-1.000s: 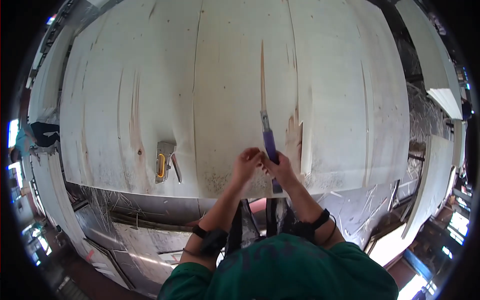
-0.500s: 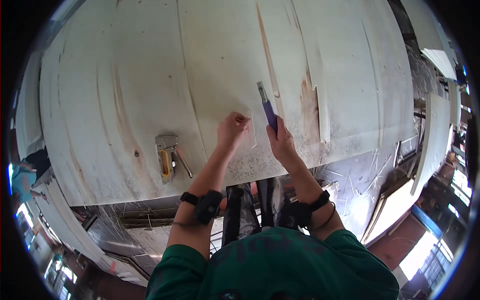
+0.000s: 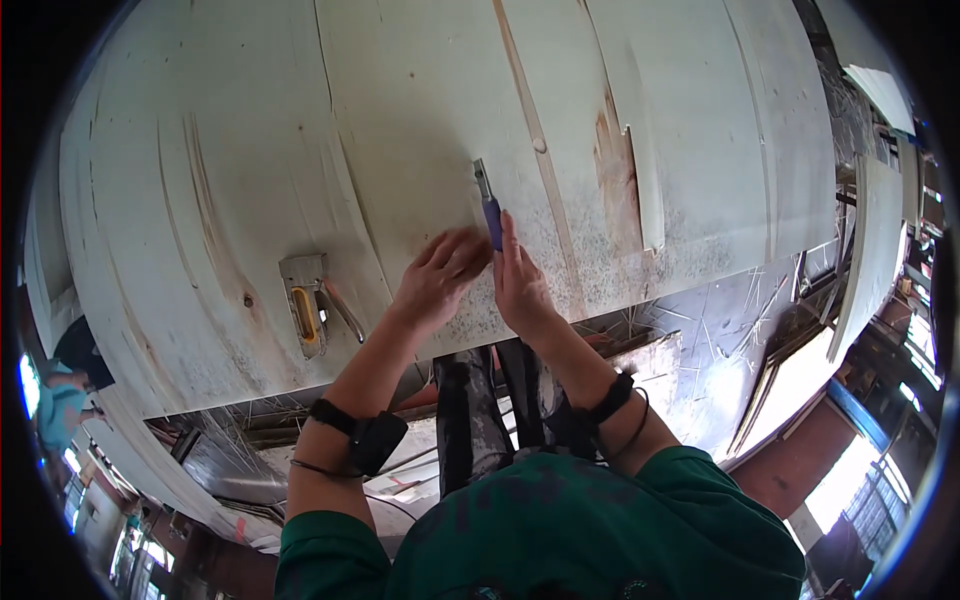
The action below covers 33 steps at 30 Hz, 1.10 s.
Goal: The person uses a scraper to pry up and remove thin strips of wood from a large plywood sheet, occasionally using a staple gun on the surface. They flip the board over to continue removing strips from the other side, setting the detached pieces aside by hand.
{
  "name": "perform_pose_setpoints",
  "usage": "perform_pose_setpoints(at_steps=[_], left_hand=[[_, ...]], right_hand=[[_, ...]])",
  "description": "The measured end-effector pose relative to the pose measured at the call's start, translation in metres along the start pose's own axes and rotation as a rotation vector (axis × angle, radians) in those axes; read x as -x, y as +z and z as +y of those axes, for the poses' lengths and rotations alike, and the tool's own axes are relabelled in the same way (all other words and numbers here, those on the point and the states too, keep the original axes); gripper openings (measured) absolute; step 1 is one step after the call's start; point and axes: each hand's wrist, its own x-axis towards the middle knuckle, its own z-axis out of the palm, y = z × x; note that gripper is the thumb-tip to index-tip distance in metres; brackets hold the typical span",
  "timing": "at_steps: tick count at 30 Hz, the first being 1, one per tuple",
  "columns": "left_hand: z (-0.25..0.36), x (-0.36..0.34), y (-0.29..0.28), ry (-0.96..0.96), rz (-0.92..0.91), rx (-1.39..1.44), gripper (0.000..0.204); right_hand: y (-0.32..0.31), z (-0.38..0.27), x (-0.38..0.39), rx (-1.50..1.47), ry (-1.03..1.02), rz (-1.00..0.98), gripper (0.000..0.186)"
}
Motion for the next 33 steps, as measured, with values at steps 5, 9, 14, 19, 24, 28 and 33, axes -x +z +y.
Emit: perform_pose_setpoints(at_steps=[5, 9, 14, 19, 24, 28, 33], left_hand=[[-0.005, 0.01, 0.005, 0.027, -0.057, 0.042, 0.057], [-0.015, 0.028, 0.011, 0.094, -0.089, -0.008, 0.054], [-0.014, 0.049, 0.016, 0.097, -0.143, -0.134, 0.052], [-0.018, 0.06, 0.004, 0.115, -0.075, -0.125, 0.052], [-0.021, 0.062, -0.012, 0.068, -0.143, -0.01, 0.056], [-0.032, 0.026, -0.029, -0.091, -0.198, 0.09, 0.064], [-0.055, -0.007, -0.025, 0.054, -0.044, -0.21, 0.065]], right_hand=[[0.011, 0.0, 0.004, 0.077, 0.071, -0.01, 0.067], [0.03, -0.006, 0.012, 0.154, 0.09, -0.016, 0.074], [0.044, -0.027, 0.018, 0.177, 0.182, -0.074, 0.079], [0.049, -0.04, 0.049, 0.238, 0.219, -0.077, 0.07], [0.051, -0.045, 0.082, 0.239, 0.243, -0.077, 0.071], [0.046, -0.036, 0.086, 0.232, 0.249, -0.095, 0.072], [0.038, -0.029, 0.082, 0.179, 0.274, -0.102, 0.072]])
